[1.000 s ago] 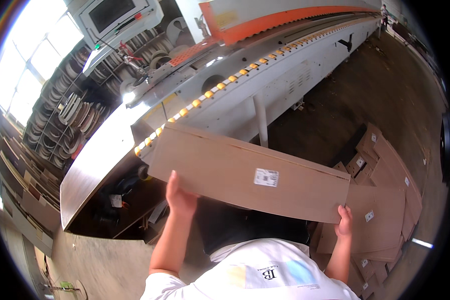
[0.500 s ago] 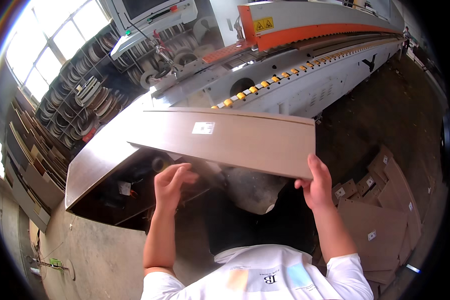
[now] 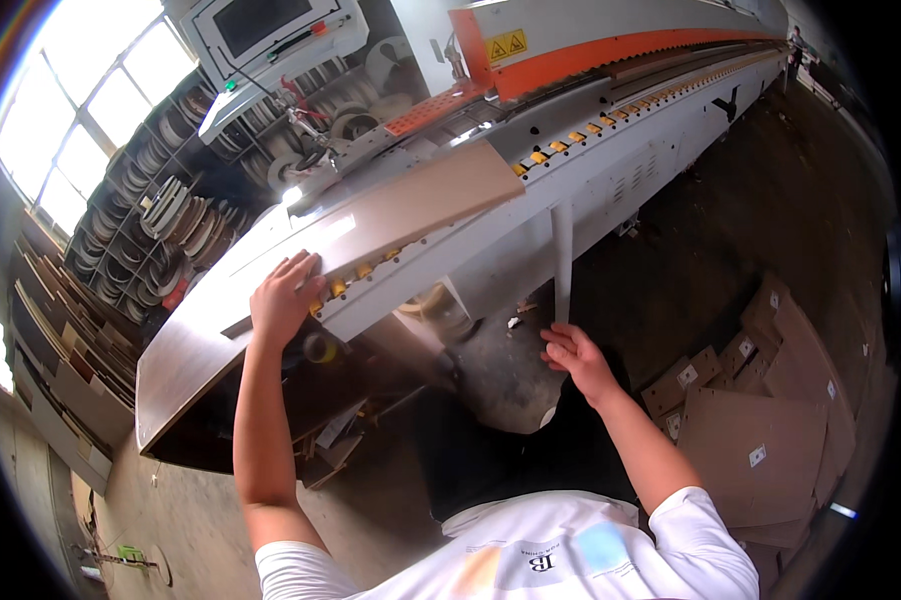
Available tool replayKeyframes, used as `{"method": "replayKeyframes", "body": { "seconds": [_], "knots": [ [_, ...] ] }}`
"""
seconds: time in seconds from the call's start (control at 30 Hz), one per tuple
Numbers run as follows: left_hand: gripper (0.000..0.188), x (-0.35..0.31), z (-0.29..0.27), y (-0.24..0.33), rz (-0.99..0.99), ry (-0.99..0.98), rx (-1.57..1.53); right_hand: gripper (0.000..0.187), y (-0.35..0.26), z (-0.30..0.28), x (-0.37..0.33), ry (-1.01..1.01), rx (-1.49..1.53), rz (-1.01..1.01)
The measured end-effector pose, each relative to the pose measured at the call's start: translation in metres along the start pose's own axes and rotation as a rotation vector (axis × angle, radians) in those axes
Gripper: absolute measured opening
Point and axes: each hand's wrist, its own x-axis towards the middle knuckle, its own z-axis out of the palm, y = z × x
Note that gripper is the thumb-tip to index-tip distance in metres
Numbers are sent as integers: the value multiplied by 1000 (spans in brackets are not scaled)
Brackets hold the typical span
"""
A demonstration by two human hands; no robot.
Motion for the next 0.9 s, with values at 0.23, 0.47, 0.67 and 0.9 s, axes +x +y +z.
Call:
{"method": "replayKeyframes", "body": {
  "seconds": [0.23, 0.47, 0.67, 0.9],
  "knots": [
    [43, 56, 30, 0, -34, -11, 110, 63, 69, -54, -33, 296, -909, -93],
    [47, 95, 34, 19, -104, -139, 190, 62, 95, -74, -54, 353, -1256, -256],
    [47, 100, 42, 25, -106, -130, 223, 58, 94, -67, -36, 328, -1311, -299],
    [43, 111, 49, 36, -44, -94, 225, 52, 93, -52, -25, 232, -1354, -287]
  ]
}}
